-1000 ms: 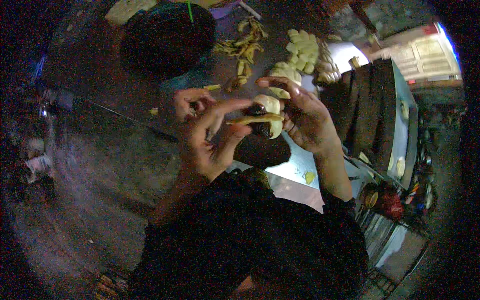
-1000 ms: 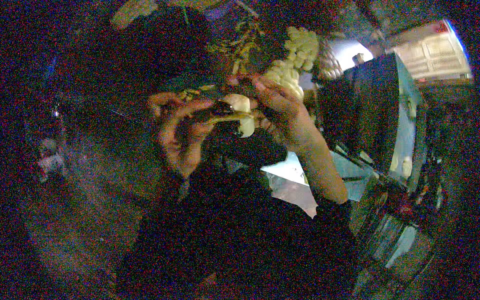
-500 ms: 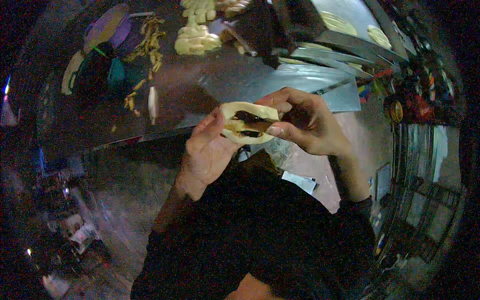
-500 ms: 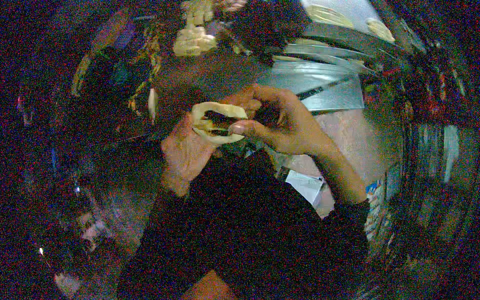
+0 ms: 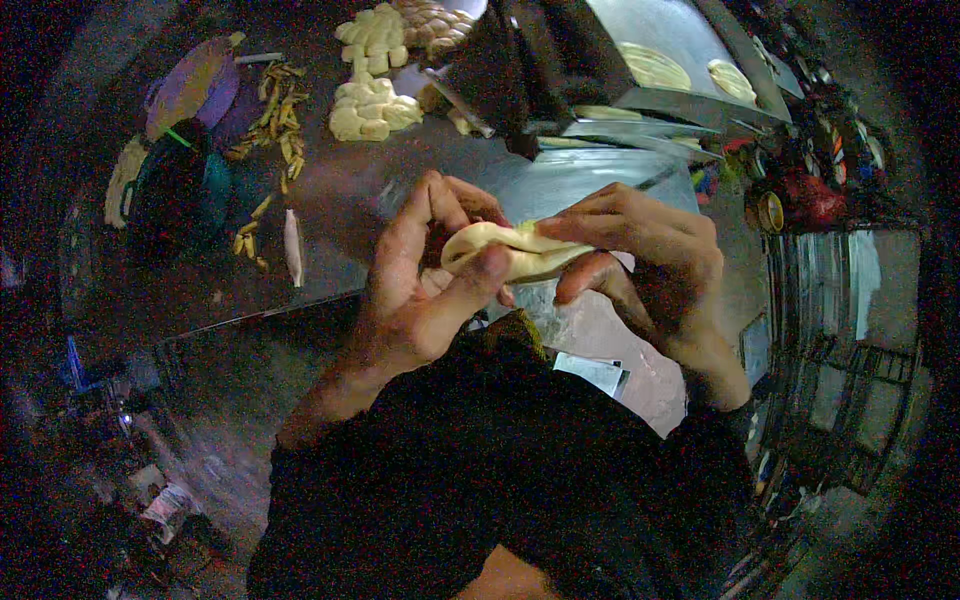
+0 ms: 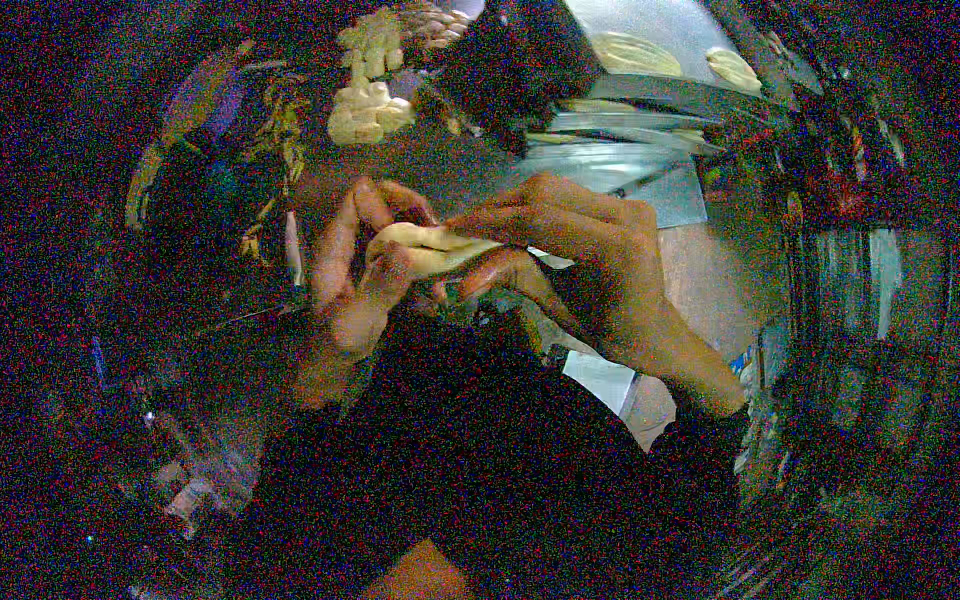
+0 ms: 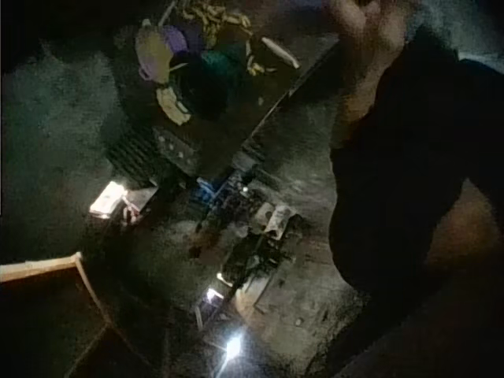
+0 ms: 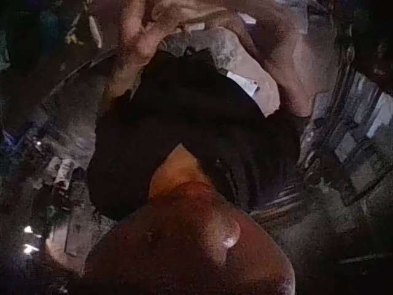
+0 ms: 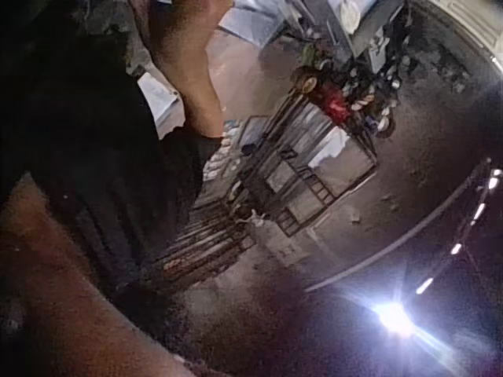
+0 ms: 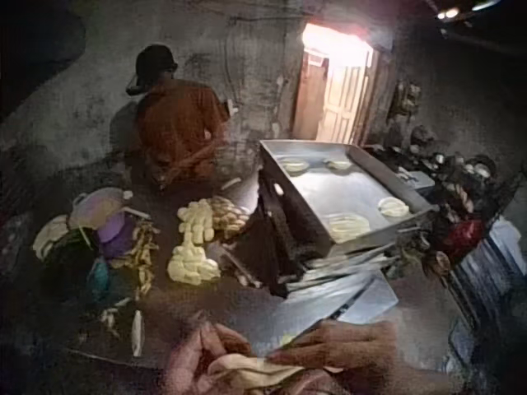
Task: The person places pieces of chocolate into dough, rolls it out, and arranges the formed pastries onto a metal tray.
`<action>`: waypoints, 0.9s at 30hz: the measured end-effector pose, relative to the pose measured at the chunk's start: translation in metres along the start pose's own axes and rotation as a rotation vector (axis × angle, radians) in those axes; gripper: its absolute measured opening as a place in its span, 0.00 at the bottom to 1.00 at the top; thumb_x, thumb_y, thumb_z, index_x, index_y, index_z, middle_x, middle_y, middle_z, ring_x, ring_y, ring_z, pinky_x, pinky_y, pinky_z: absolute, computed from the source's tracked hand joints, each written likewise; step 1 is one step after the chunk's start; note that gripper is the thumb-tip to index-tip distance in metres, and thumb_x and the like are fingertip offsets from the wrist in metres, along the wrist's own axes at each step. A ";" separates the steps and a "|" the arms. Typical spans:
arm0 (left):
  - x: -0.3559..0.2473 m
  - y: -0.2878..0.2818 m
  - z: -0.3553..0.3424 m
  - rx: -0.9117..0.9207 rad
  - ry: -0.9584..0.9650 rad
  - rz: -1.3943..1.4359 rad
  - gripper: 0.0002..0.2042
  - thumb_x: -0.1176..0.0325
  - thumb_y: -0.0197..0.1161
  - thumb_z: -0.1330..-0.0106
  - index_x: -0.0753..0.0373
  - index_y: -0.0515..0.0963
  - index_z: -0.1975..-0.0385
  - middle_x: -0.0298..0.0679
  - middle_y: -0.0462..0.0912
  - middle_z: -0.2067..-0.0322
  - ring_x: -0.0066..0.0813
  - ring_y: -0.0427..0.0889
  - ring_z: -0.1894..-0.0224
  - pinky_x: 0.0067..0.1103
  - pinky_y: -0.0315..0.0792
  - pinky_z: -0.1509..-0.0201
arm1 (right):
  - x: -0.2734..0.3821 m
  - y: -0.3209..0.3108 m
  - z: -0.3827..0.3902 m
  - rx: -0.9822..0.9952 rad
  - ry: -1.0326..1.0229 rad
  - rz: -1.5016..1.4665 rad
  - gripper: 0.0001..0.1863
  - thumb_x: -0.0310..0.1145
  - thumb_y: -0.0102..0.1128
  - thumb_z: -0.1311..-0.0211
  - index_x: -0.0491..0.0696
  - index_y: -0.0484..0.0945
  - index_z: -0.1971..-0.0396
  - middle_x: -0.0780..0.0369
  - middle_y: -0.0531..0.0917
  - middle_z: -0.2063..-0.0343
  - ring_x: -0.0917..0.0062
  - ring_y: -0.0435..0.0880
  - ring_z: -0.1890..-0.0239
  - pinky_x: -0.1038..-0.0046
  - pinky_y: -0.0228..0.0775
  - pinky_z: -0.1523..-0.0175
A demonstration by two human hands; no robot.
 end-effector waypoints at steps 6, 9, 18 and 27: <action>-0.013 -0.094 -0.027 0.133 0.068 -0.822 0.24 0.71 0.76 0.47 0.63 0.80 0.49 0.40 0.76 0.61 0.38 0.79 0.53 0.28 0.78 0.51 | -0.068 0.081 -0.068 0.114 0.267 -0.347 0.26 0.34 0.75 0.49 0.38 0.81 0.50 0.54 0.87 0.60 0.72 0.86 0.58 0.71 0.78 0.53; -0.010 -0.147 -0.039 -0.099 0.196 -0.898 0.14 0.76 0.75 0.54 0.63 0.87 0.64 0.39 0.81 0.67 0.38 0.81 0.61 0.27 0.77 0.53 | -0.094 0.126 -0.096 0.263 0.495 -0.480 0.38 0.38 0.77 0.51 0.41 0.74 0.39 0.57 0.85 0.58 0.76 0.85 0.56 0.72 0.79 0.50; 0.083 -0.230 -0.052 0.177 -0.266 -0.589 0.15 0.61 0.79 0.49 0.61 0.88 0.65 0.43 0.83 0.70 0.35 0.83 0.64 0.27 0.75 0.59 | -0.200 0.211 -0.071 0.354 0.861 -0.439 0.07 0.21 0.70 0.43 0.36 0.84 0.65 0.57 0.87 0.64 0.74 0.87 0.61 0.71 0.81 0.54; 0.202 -0.261 0.003 -0.469 -0.179 -1.065 0.14 0.53 0.78 0.53 0.54 0.84 0.79 0.37 0.78 0.66 0.40 0.74 0.54 0.36 0.61 0.50 | -0.280 0.276 0.014 0.357 0.865 0.454 0.13 0.43 0.66 0.46 0.50 0.80 0.68 0.60 0.81 0.73 0.62 0.84 0.67 0.61 0.77 0.64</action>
Point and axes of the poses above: each hand's wrist, its own z-axis away from the middle knuckle, its own y-axis out of the palm, x = y × z, the point moved 8 cm from there along -z, towards the middle knuckle
